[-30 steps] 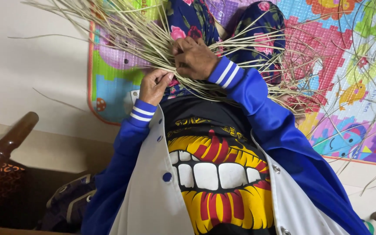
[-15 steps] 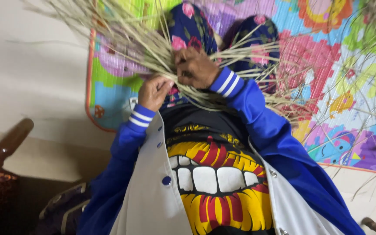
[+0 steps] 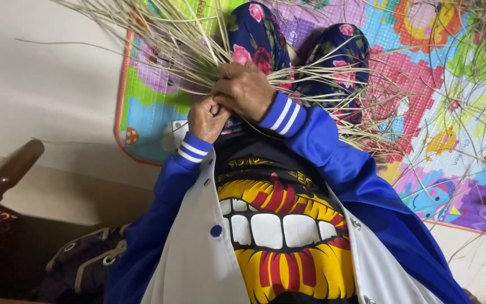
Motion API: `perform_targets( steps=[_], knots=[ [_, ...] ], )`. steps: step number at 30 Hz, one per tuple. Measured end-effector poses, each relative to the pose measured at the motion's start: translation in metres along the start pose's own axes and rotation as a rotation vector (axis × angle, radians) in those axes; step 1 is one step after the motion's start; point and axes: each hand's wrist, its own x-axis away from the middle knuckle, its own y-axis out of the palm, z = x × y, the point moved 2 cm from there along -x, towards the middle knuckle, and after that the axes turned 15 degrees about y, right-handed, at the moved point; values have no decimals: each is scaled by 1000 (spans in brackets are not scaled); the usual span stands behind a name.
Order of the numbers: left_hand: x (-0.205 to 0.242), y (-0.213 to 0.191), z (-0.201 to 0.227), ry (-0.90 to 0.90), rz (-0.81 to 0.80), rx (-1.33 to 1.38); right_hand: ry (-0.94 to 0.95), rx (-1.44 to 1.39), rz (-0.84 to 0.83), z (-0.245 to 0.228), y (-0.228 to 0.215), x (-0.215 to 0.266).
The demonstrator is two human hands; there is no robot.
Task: Weaving dried straw fibers together by hand to create a circular mat or base.
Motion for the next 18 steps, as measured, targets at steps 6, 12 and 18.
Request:
perform_targets(
  steps=[6, 12, 18],
  knots=[
    [6, 13, -29, -1, 27, 96, 72, -66, -118, 2, -12, 7],
    [7, 19, -40, 28, -29, 209, 140, -50, -160, -4, -32, 11],
    [-7, 6, -15, -39, -29, 370, 58, -545, -112, -7, -62, 17]
  ],
)
